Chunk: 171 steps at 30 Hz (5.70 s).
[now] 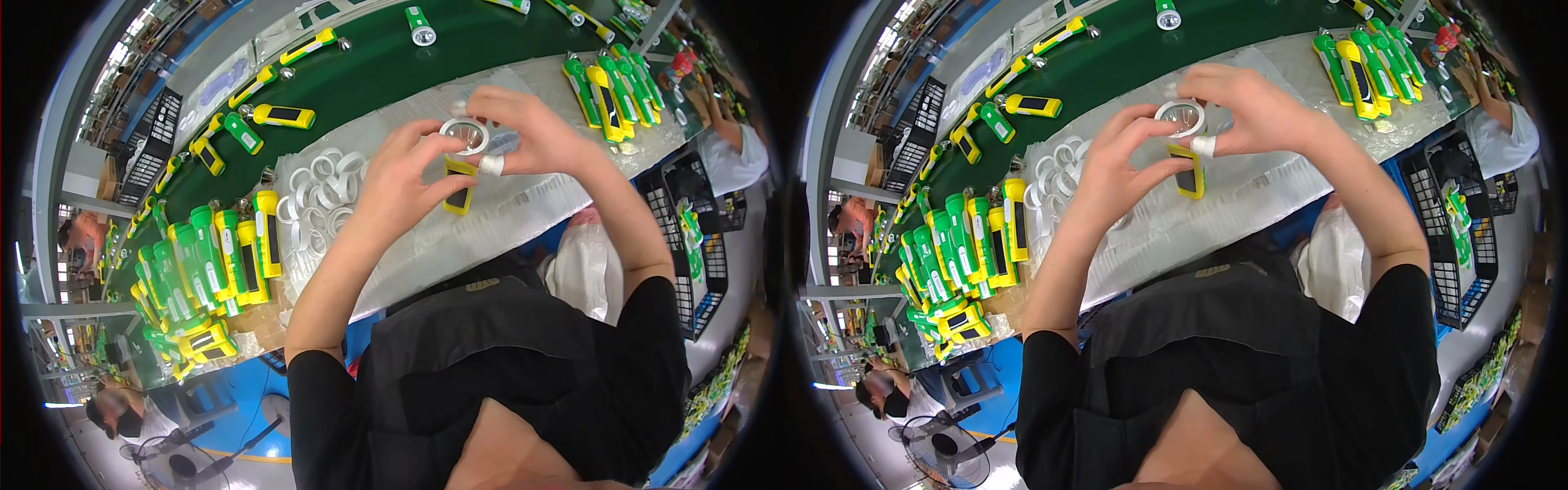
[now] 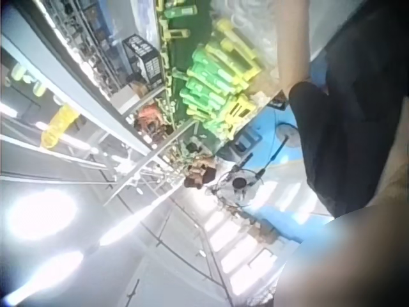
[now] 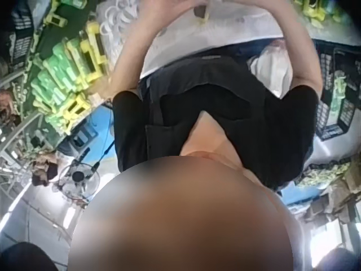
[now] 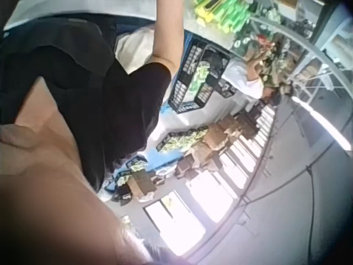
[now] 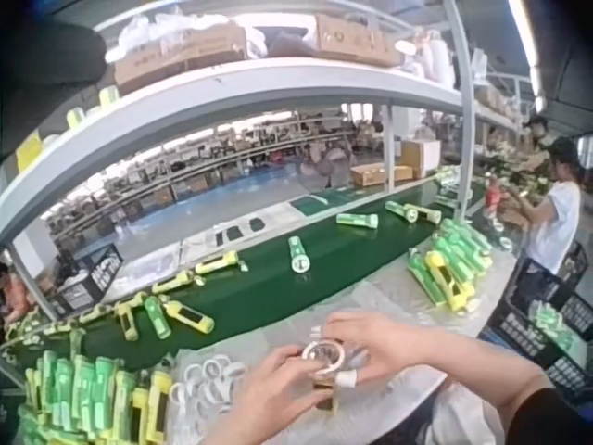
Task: Assembling plastic flashlights by attaching heads and rings and placing them on a conveyor belt.
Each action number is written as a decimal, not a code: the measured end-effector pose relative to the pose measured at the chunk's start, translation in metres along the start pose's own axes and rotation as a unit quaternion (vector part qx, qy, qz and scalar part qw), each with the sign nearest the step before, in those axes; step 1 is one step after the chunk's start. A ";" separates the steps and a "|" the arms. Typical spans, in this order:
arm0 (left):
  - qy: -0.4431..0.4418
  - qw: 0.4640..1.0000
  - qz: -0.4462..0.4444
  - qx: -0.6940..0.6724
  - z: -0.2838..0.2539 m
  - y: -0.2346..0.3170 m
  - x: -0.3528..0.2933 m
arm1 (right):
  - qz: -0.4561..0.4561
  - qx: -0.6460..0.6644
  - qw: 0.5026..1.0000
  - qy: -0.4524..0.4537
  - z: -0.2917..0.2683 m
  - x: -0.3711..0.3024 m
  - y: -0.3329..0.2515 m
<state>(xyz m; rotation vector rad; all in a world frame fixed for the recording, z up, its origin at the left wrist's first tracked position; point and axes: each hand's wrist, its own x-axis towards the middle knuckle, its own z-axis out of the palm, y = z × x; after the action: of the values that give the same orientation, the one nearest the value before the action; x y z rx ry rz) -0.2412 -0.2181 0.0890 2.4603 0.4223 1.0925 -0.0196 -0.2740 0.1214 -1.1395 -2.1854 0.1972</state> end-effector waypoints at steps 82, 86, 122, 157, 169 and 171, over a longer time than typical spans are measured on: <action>-0.077 0.894 -0.241 0.370 -0.018 -0.418 0.171 | 0.436 -0.179 0.805 0.359 0.024 0.066 0.358; -0.159 0.867 -0.215 0.421 -0.013 -0.465 0.173 | 0.438 -0.311 0.830 0.149 0.017 0.064 0.399; 0.007 0.957 -0.127 -0.259 0.012 -0.005 -0.046 | 0.312 0.540 0.782 -0.013 0.103 -0.043 -0.068; 0.021 0.992 0.088 -0.086 0.021 -0.006 -0.062 | 0.275 0.558 0.779 0.081 0.112 -0.052 -0.065; 0.092 0.992 0.081 -0.030 0.003 -0.009 -0.063 | 0.204 0.580 0.785 0.078 0.135 -0.026 -0.060; 0.118 0.992 0.051 -0.012 -0.005 -0.005 -0.057 | 0.178 0.562 0.797 0.131 0.138 -0.024 -0.056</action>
<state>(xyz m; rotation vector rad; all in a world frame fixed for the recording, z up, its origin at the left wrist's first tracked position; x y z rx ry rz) -0.2829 -0.2371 0.0537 2.3622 0.3542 1.4307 -0.1321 -0.3049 0.0262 -0.7427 -1.1639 1.2297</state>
